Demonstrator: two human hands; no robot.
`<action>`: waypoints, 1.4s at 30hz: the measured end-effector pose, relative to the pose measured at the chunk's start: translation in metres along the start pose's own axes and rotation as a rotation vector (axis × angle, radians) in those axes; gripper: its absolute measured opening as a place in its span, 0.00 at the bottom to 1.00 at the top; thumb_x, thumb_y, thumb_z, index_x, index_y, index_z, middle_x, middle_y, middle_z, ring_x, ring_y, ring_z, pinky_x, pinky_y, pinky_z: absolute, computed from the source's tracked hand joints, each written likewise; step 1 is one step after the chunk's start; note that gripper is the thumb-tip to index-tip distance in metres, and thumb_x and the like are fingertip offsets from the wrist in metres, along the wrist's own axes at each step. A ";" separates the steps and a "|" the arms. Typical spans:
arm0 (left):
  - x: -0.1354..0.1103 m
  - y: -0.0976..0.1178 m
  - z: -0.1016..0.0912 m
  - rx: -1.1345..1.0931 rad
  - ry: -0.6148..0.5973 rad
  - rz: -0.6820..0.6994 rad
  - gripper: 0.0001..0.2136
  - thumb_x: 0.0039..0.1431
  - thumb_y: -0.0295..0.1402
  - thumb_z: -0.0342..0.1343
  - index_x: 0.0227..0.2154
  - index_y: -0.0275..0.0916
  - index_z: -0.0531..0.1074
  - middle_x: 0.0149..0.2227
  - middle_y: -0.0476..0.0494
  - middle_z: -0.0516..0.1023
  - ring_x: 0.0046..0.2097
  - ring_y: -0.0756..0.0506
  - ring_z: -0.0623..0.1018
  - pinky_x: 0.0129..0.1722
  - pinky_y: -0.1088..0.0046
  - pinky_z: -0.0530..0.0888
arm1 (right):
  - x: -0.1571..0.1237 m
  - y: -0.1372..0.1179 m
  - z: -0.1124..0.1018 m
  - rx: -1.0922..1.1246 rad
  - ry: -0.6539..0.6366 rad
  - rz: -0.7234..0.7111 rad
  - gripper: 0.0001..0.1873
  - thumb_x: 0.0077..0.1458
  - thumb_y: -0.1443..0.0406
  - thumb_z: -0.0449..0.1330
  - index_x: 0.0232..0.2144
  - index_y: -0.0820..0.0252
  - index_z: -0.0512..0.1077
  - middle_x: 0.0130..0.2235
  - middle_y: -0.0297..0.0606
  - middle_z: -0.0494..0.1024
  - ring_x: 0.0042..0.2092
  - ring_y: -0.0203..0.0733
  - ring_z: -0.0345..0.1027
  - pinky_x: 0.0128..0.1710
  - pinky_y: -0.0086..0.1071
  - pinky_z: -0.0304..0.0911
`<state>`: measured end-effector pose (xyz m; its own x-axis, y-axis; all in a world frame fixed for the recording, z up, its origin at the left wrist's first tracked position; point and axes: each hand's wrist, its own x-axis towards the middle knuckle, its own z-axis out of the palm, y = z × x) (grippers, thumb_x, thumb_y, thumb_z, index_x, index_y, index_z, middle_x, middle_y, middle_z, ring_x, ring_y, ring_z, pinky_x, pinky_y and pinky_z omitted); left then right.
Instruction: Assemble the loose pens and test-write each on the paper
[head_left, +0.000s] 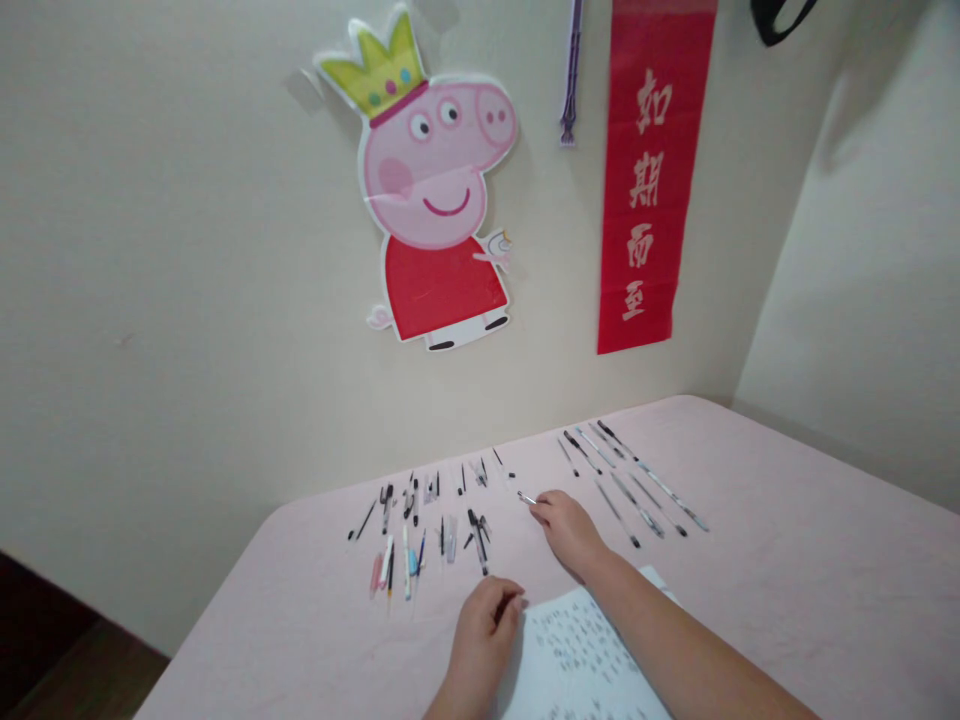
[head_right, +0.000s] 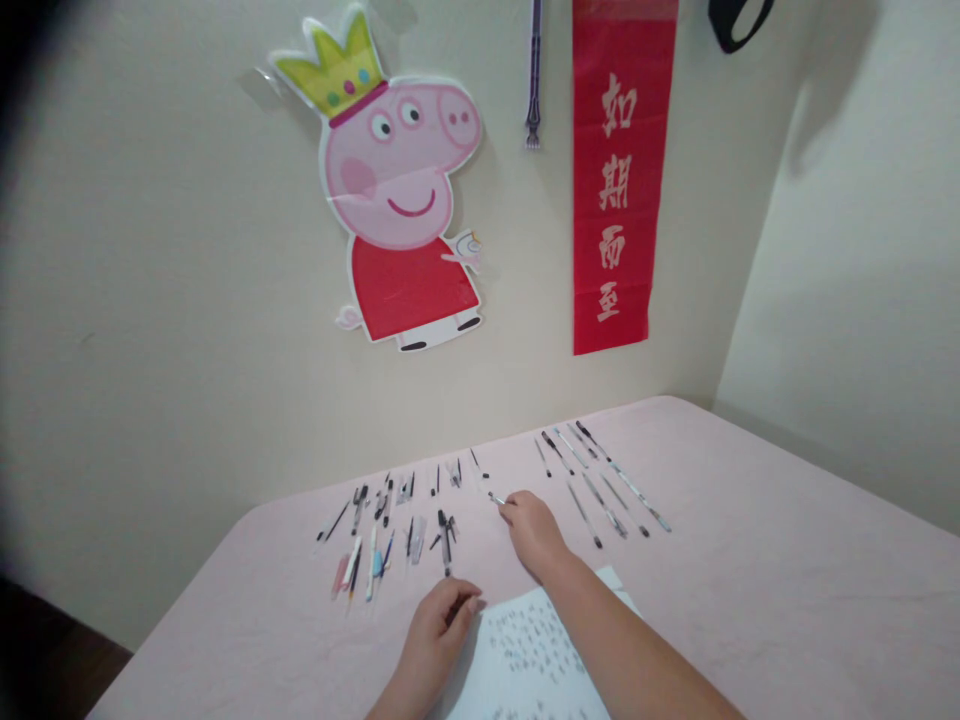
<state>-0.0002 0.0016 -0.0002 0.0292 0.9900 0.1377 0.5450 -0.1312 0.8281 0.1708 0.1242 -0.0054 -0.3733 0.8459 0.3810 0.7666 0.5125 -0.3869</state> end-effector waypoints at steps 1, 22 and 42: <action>0.000 0.000 0.000 -0.001 0.004 -0.002 0.08 0.54 0.34 0.51 0.30 0.39 0.74 0.32 0.43 0.77 0.35 0.45 0.74 0.35 0.70 0.68 | 0.000 -0.001 -0.001 0.003 0.002 0.001 0.15 0.54 0.73 0.53 0.36 0.58 0.78 0.38 0.43 0.77 0.43 0.45 0.68 0.44 0.33 0.59; 0.003 -0.007 0.004 -0.259 0.029 -0.029 0.13 0.54 0.32 0.51 0.42 0.35 0.70 0.36 0.41 0.78 0.36 0.45 0.76 0.37 0.69 0.71 | -0.035 -0.077 -0.013 0.460 0.119 -0.157 0.16 0.52 0.72 0.54 0.43 0.59 0.71 0.36 0.39 0.77 0.38 0.42 0.68 0.41 0.36 0.63; 0.004 -0.001 0.000 -0.486 0.071 -0.087 0.10 0.51 0.39 0.58 0.26 0.36 0.72 0.25 0.46 0.74 0.29 0.47 0.73 0.30 0.74 0.69 | -0.025 -0.045 -0.009 0.452 0.253 -0.073 0.07 0.54 0.70 0.54 0.35 0.60 0.71 0.33 0.37 0.74 0.34 0.40 0.65 0.38 0.34 0.61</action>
<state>-0.0005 0.0058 0.0001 -0.0650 0.9947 0.0793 0.0884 -0.0734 0.9934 0.1506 0.0786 0.0096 -0.2371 0.7720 0.5897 0.4204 0.6288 -0.6541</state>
